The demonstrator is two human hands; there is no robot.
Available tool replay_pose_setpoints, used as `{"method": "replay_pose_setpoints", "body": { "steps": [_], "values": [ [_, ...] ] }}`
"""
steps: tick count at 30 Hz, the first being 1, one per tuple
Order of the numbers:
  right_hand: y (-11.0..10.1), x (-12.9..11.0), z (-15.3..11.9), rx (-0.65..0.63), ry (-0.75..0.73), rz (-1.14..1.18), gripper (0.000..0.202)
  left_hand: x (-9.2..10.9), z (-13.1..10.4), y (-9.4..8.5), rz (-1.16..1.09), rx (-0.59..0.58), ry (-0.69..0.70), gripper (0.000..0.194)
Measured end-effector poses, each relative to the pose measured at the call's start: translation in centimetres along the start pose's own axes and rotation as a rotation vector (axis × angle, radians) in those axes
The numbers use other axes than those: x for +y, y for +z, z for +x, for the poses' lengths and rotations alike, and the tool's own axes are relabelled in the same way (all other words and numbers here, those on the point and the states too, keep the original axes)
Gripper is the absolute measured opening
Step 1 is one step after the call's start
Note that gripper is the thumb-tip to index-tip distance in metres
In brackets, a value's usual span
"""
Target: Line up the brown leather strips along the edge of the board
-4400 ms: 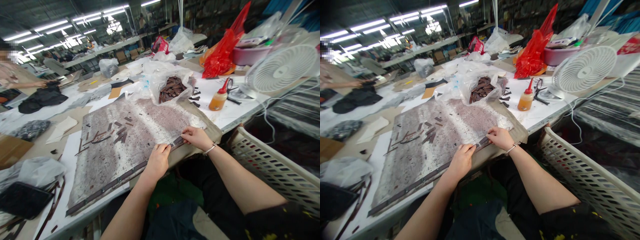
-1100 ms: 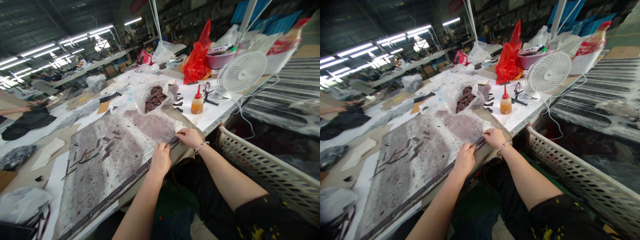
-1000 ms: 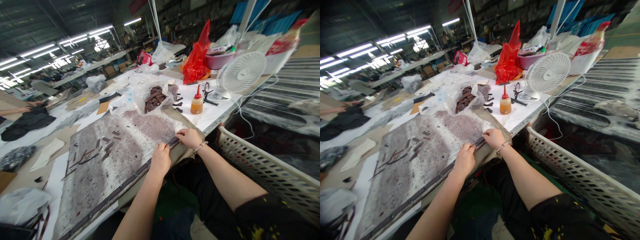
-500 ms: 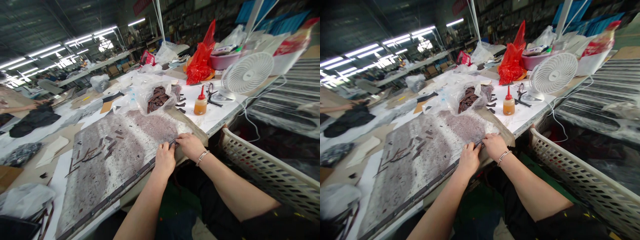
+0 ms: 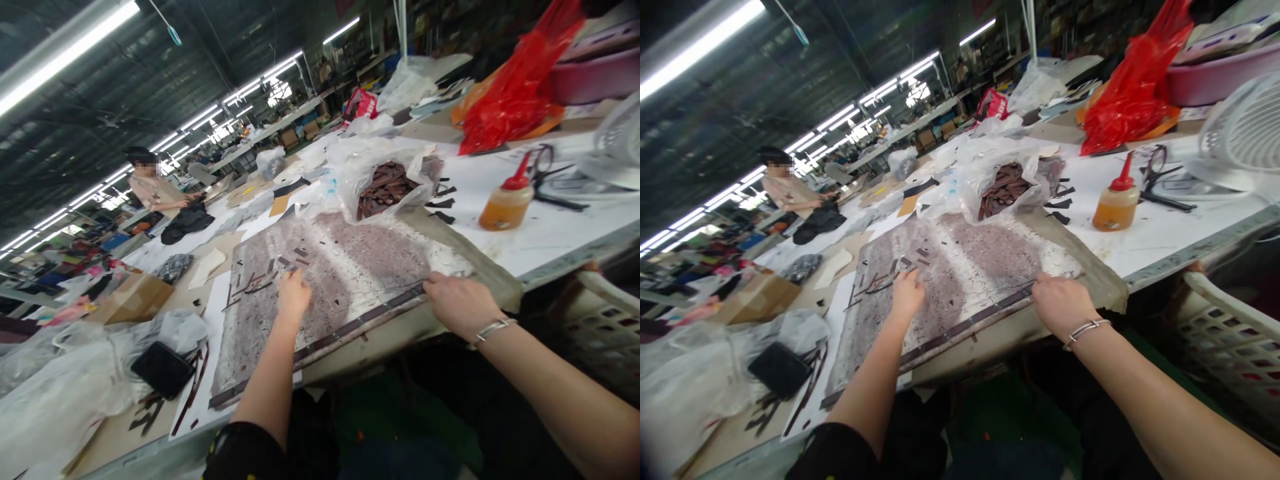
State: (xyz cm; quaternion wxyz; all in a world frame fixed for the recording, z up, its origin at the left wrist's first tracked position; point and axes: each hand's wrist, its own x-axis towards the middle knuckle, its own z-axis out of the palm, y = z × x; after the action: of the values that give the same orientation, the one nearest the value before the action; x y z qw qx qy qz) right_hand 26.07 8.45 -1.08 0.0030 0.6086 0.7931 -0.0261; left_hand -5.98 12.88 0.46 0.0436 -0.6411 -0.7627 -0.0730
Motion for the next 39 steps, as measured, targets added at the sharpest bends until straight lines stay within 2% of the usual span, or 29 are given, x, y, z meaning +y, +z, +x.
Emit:
{"method": "replay_pose_setpoints", "body": {
  "steps": [3,5,8,12,14,16,18,19,21,23,25,27,28,30,32,34,36,39],
  "values": [
    [0.0,-0.1,0.1,0.003,-0.003,-0.007,0.022,-4.9,1.5,0.5,0.059,-0.060,-0.097,0.032],
    [0.0,-0.2,0.2,0.014,-0.006,-0.026,0.021,-6.5,1.8,1.0,0.060,-0.086,-0.112,0.026],
    [-0.1,0.0,0.2,0.032,0.005,-0.028,0.022,-7.0,1.8,1.4,0.051,-0.108,-0.149,0.020],
    [-0.1,0.7,-0.2,0.045,0.051,0.084,0.025,-6.9,1.5,1.1,0.020,-0.106,-0.190,0.018],
    [0.2,1.6,-0.3,0.120,0.077,0.197,0.029,-7.0,1.6,1.0,0.000,-0.089,-0.219,0.019],
    [0.6,2.6,-0.4,0.268,0.128,0.378,0.031,-6.4,1.6,1.0,-0.104,-0.005,-0.240,0.019],
    [1.0,3.2,-0.4,0.443,0.196,0.602,0.030,-4.3,1.0,0.8,-0.337,0.080,-0.201,0.020],
    [1.1,3.3,-0.4,0.510,0.221,0.723,0.031,-2.5,0.4,0.6,-0.481,0.093,-0.151,0.021],
    [1.2,3.0,-0.4,0.546,0.204,0.965,0.038,2.2,-1.3,0.2,-0.758,0.022,-0.021,0.023],
    [1.2,2.2,-0.4,0.453,0.124,1.185,0.047,7.6,-3.5,-0.1,-0.871,-0.128,0.101,0.022],
    [1.1,1.4,-0.5,0.312,0.059,1.327,0.046,12.6,-5.5,0.0,-0.938,-0.243,0.217,0.016],
    [1.0,1.5,-0.7,0.241,0.067,1.381,0.036,16.1,-6.8,0.5,-0.999,-0.282,0.299,0.011],
    [1.0,2.0,-0.7,0.247,0.099,1.383,0.031,17.2,-7.2,0.9,-1.007,-0.266,0.331,0.011],
    [1.1,3.6,-0.7,0.344,0.211,1.340,0.028,18.6,-7.5,1.8,-0.936,-0.175,0.418,0.016],
    [1.3,5.8,-0.4,0.494,0.344,1.220,0.030,19.1,-7.4,2.6,-0.766,-0.067,0.546,0.024],
    [1.8,7.8,0.0,0.612,0.456,1.071,0.030,19.3,-7.3,3.3,-0.582,-0.019,0.671,0.032],
    [2.3,9.1,0.4,0.632,0.503,0.973,0.028,19.6,-7.3,3.7,-0.453,-0.021,0.749,0.036],
    [2.8,9.4,1.0,0.564,0.501,0.914,0.027,20.1,-7.4,3.9,-0.336,-0.025,0.808,0.041]
  ]
}}
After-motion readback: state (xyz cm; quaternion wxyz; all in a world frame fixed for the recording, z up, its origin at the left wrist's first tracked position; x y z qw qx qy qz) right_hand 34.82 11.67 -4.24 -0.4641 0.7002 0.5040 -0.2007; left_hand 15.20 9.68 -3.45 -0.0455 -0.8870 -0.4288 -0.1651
